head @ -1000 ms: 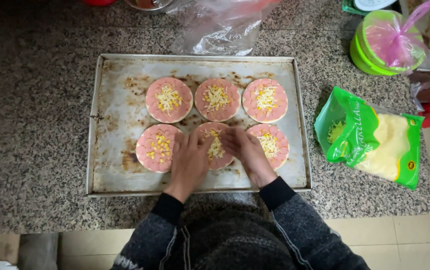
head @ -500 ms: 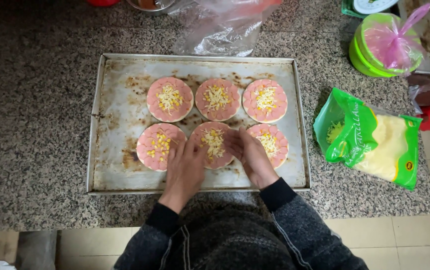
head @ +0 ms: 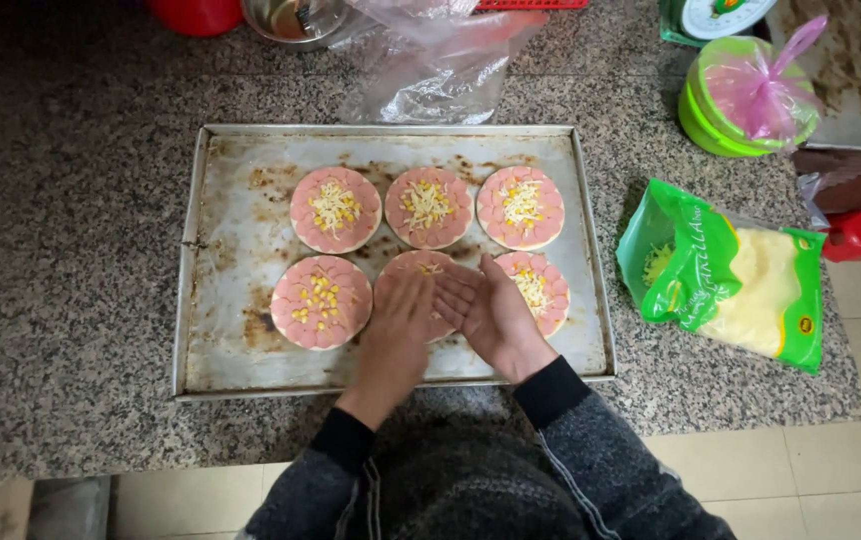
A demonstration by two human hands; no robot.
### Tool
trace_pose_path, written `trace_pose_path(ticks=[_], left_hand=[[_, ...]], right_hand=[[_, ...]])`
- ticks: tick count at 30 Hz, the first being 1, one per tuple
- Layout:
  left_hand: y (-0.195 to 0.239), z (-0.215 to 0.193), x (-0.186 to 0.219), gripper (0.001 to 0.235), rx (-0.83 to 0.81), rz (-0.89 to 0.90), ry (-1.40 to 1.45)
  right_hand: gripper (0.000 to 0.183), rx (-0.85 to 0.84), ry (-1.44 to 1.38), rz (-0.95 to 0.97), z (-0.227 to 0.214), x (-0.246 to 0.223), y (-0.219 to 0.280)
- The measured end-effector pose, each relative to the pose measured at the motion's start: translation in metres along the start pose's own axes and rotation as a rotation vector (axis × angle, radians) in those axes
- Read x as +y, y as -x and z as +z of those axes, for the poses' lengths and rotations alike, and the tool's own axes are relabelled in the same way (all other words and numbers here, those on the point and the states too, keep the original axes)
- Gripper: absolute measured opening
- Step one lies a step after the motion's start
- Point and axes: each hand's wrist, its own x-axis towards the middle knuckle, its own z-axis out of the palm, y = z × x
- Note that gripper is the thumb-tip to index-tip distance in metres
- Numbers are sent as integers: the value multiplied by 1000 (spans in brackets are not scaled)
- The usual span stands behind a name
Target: The person sprinkles shredded cheese by hand onto six round pizza bases topped with ham and corn on a metal baking tray. The person repeatedly reaches into a green bag to take cheese and distributes it over each base, then closes the bag.
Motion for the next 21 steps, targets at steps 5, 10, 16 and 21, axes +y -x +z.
trace_pose_path(ticks=[5, 10, 16, 21], left_hand=[[-23, -58, 40, 72, -69, -27, 61], [-9, -22, 25, 88, -54, -81, -65], [11, -42, 1, 47, 364, -479, 145], [-8, -61, 43, 30, 567, -482, 143]], right_hand=[[76, -54, -24, 7, 12, 0, 10], [50, 27, 182, -64, 5, -18, 31], [35, 311, 535, -429, -110, -55, 6], [60, 671, 1246, -1084, -198, -105, 18]])
